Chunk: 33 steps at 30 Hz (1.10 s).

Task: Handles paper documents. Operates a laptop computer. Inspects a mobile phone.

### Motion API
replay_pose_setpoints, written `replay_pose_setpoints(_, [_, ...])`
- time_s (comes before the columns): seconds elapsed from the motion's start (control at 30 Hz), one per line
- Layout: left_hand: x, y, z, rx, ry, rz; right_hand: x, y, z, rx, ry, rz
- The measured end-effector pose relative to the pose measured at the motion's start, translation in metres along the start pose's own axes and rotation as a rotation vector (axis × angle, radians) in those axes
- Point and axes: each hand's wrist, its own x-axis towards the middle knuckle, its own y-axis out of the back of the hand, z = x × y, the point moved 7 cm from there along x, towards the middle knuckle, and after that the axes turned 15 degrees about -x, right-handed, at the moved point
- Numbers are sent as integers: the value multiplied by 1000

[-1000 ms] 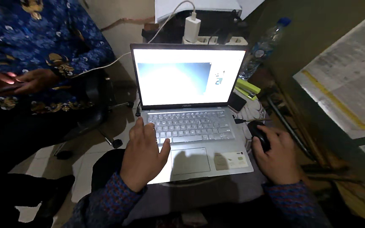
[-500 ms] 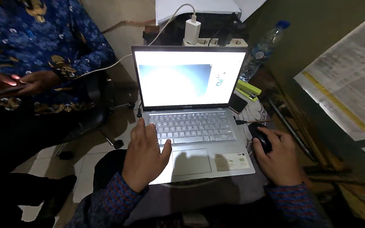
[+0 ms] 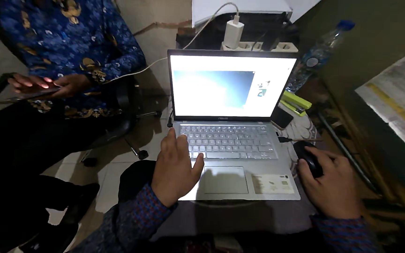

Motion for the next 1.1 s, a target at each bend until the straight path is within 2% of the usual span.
replay_pose_setpoints(0.67, [0,1,2,23,-4,-1,-1,0,2,6,10,39])
replay_pose_setpoints(0.93, [0,1,2,7,-10,7,-2,4,-8,66,100,55])
replay_pose_setpoints(1.1, [0,0,1,8,-5,11,-4,7,-7,63,67,66])
